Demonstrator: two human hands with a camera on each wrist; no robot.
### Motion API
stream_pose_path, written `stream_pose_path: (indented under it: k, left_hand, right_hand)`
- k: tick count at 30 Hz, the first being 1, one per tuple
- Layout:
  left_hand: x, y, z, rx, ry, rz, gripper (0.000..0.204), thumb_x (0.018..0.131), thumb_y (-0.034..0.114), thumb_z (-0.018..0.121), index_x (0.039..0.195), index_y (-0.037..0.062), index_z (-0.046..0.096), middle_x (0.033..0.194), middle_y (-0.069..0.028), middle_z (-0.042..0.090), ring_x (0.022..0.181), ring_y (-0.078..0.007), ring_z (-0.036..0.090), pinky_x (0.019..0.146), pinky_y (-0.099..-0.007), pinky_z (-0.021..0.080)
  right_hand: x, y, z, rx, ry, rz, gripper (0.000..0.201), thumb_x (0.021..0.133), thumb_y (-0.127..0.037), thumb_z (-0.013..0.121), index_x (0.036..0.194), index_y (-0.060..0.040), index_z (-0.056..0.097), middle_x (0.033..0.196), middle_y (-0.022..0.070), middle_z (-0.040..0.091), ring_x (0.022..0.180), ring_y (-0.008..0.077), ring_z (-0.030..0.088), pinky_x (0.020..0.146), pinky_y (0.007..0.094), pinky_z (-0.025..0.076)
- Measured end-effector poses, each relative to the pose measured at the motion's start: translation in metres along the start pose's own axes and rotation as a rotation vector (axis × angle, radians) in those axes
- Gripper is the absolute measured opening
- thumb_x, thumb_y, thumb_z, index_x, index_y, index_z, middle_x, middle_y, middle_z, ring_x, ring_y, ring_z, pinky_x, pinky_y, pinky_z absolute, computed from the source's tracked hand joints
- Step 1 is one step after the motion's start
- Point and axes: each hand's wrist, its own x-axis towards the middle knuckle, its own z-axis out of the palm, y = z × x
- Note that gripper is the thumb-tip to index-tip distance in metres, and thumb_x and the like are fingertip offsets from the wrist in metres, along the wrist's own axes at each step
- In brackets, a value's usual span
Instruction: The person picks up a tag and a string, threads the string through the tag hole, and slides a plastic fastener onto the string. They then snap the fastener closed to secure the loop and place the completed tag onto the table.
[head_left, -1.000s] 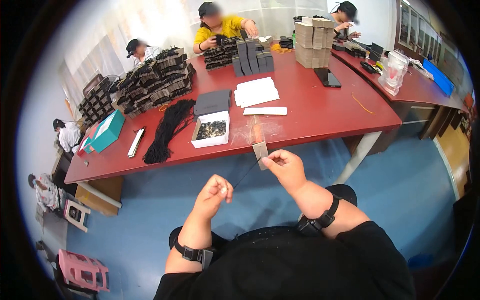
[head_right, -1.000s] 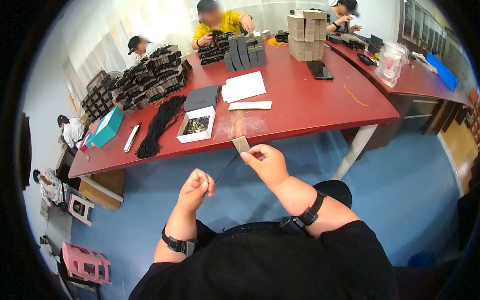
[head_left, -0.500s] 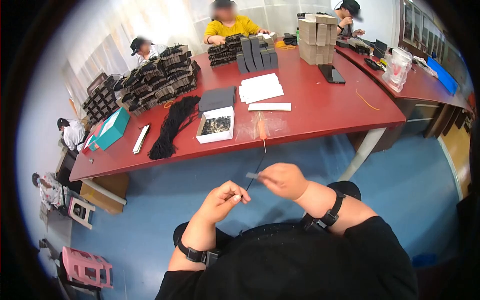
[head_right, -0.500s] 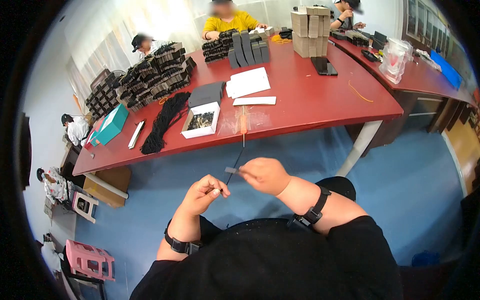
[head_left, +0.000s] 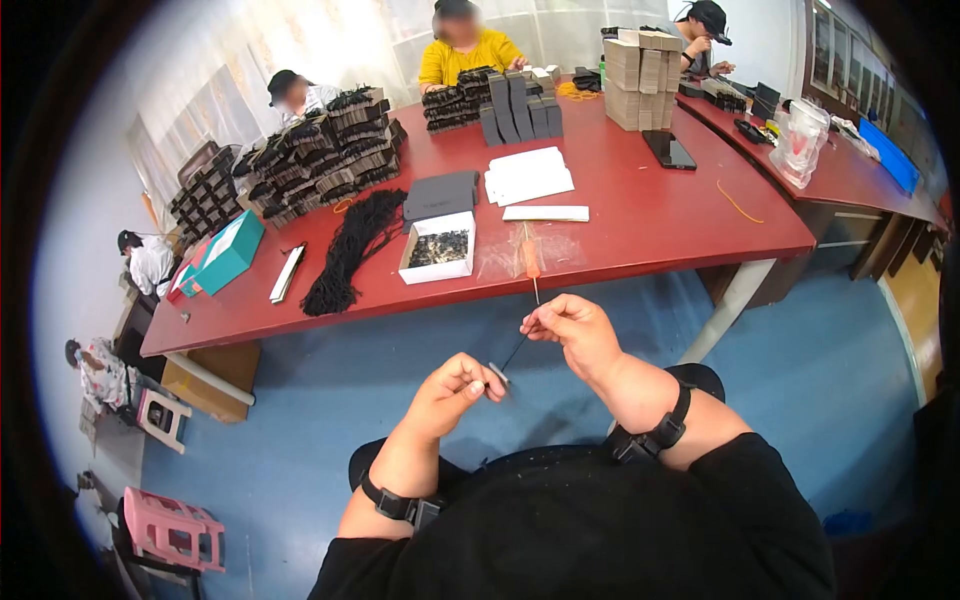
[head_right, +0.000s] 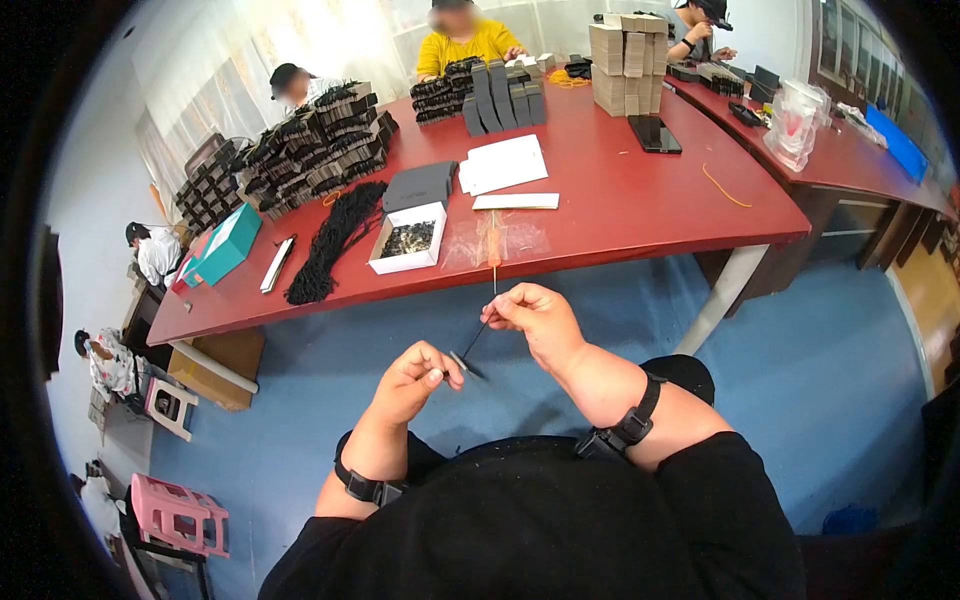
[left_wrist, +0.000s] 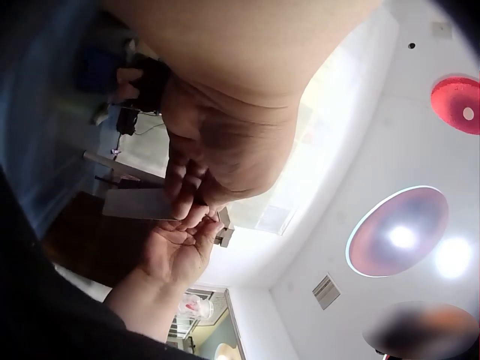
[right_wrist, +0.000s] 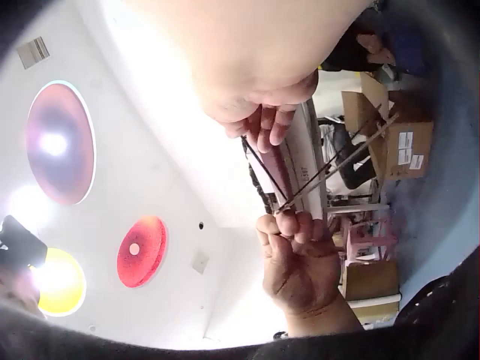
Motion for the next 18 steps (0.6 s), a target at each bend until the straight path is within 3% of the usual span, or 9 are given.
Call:
stream_pose_path:
  k: [4,6,8,10,11,12,14,15,18]
  left_hand:
    - [0.006,-0.006,0.001,-0.199,0.047,0.007,0.011,0.092,0.015,0.052,0.088,0.0069,0.045,0.089,-0.0107,0.059,0.083,-0.0169,0.053,0.078,-0.0308,0.042]
    - [0.012,-0.008,0.005,-0.264,0.072,0.017,0.012,0.092,0.016,0.053,0.088,0.0077,0.045,0.087,-0.0100,0.058,0.080,-0.0164,0.051,0.077,-0.0302,0.041]
    - [0.018,-0.011,0.008,-0.401,0.100,-0.013,0.013,0.089,0.017,0.056,0.087,0.0082,0.047,0.080,-0.0111,0.057,0.075,-0.0183,0.051,0.071,-0.0287,0.040]
    - [0.025,-0.009,0.008,-0.445,0.127,-0.009,0.013,0.088,0.017,0.057,0.086,0.0084,0.048,0.087,-0.0090,0.056,0.078,-0.0169,0.051,0.074,-0.0285,0.039]
    - [0.031,-0.003,0.013,-0.372,0.246,0.041,0.011,0.088,0.017,0.057,0.086,0.0087,0.049,0.093,-0.0074,0.054,0.082,-0.0163,0.050,0.075,-0.0286,0.039]
    - [0.034,0.001,0.015,-0.298,0.364,0.088,0.010,0.088,0.016,0.057,0.086,0.0090,0.050,0.099,-0.0059,0.053,0.085,-0.0157,0.050,0.077,-0.0288,0.039]
    - [0.037,0.002,0.014,-0.178,0.421,0.124,0.006,0.088,0.013,0.056,0.086,0.0089,0.052,0.110,-0.0048,0.047,0.096,-0.0151,0.048,0.084,-0.0297,0.038]
    - [0.039,0.005,0.017,-0.001,0.383,0.166,0.005,0.088,0.011,0.056,0.086,0.0083,0.052,0.113,-0.0059,0.044,0.099,-0.0152,0.047,0.088,-0.0302,0.036]
    - [0.040,0.012,0.018,0.357,0.302,0.245,0.003,0.087,0.007,0.056,0.087,0.0065,0.053,0.118,-0.0081,0.039,0.103,-0.0158,0.045,0.094,-0.0318,0.033]
  right_hand:
    - [0.001,0.000,0.000,0.138,-0.054,0.009,0.011,0.090,-0.013,0.054,0.084,-0.0041,0.056,0.082,0.0081,0.062,0.076,0.0177,0.060,0.076,0.0310,0.047]
    - [0.002,0.006,-0.003,0.690,-0.352,0.205,0.012,0.091,-0.014,0.051,0.086,-0.0038,0.056,0.073,0.0042,0.054,0.065,0.0151,0.051,0.074,0.0305,0.044]
    - [0.002,0.008,-0.002,0.773,-0.449,0.254,0.014,0.090,-0.013,0.049,0.095,-0.0037,0.058,0.069,0.0021,0.047,0.058,0.0139,0.043,0.070,0.0279,0.039]
    - [0.002,0.006,-0.002,0.654,-0.396,0.171,0.023,0.090,-0.012,0.048,0.108,-0.0038,0.058,0.069,0.0016,0.047,0.058,0.0133,0.043,0.072,0.0273,0.038]
    - [0.005,0.009,-0.005,0.504,-0.448,0.085,0.031,0.090,-0.009,0.049,0.120,-0.0045,0.055,0.075,0.0024,0.054,0.056,0.0098,0.041,0.065,0.0241,0.039]
    - [0.003,0.006,0.001,0.499,-0.456,0.105,0.031,0.090,-0.009,0.049,0.120,-0.0045,0.055,0.075,0.0024,0.054,0.056,0.0098,0.041,0.065,0.0241,0.039]
    - [-0.004,-0.005,0.013,-0.104,-0.205,0.153,0.034,0.090,-0.008,0.052,0.124,-0.0054,0.053,0.085,0.0038,0.061,0.054,0.0053,0.040,0.054,0.0199,0.039]
    - [-0.007,-0.010,0.025,-0.217,-0.129,0.146,0.032,0.087,-0.010,0.059,0.119,-0.0051,0.057,0.089,0.0052,0.065,0.055,0.0020,0.043,0.047,0.0166,0.036]
    - [-0.011,-0.028,0.038,-0.467,-0.167,0.237,0.026,0.084,-0.011,0.065,0.108,-0.0033,0.064,0.082,0.0042,0.067,0.058,0.0020,0.046,0.050,0.0167,0.038]
